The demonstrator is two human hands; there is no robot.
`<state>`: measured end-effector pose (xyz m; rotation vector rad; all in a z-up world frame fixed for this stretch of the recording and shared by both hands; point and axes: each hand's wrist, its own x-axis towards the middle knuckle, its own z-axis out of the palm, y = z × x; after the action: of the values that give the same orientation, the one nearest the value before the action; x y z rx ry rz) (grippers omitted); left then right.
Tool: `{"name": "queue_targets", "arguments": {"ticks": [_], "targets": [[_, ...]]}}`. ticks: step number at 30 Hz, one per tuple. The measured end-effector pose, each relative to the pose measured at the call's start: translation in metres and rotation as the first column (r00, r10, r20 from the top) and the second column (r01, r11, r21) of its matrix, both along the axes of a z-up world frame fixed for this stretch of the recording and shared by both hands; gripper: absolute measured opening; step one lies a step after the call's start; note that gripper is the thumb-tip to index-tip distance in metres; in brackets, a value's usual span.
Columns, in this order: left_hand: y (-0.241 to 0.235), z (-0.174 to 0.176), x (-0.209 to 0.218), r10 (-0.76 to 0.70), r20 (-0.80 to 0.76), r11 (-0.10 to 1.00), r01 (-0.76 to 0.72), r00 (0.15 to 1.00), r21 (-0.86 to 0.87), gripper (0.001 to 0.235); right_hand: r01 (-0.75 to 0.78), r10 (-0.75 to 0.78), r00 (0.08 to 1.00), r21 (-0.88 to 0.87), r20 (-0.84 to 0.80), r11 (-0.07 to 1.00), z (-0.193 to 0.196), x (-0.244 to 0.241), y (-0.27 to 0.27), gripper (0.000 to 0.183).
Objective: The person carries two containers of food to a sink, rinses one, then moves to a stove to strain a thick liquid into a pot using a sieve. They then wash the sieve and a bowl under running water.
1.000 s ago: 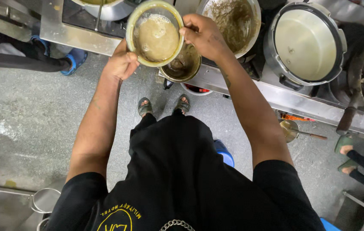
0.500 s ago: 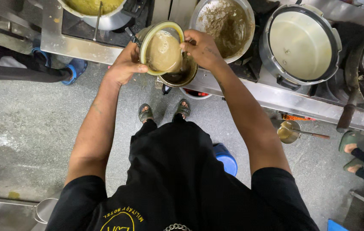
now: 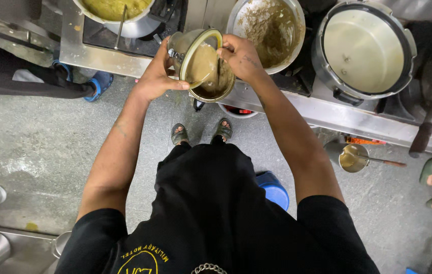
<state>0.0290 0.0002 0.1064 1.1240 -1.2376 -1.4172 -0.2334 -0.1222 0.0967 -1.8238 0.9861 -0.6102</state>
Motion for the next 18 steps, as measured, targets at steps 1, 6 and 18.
{"name": "queue_targets", "arguments": {"ticks": [1, 6, 18], "targets": [[0.001, 0.002, -0.002, 0.002, 0.047, 1.0, -0.001, 0.999, -0.013, 0.135, 0.004, -0.003, 1.0, -0.043, 0.013, 0.999, -0.002, 0.0, -0.001, 0.023], [0.007, 0.026, -0.016, 0.036, 0.364, 0.999, -0.045, 0.931, 0.018, 0.145, -0.001, -0.016, 0.994, -0.145, -0.112, 0.989, -0.013, -0.002, -0.002, 0.018], [0.013, 0.067, -0.053, 0.152, 0.817, 0.966, 0.091, 0.557, -0.242, 0.154, -0.037, 0.034, 0.999, -0.277, -0.017, 0.96, -0.017, -0.01, 0.003, 0.028]]}}
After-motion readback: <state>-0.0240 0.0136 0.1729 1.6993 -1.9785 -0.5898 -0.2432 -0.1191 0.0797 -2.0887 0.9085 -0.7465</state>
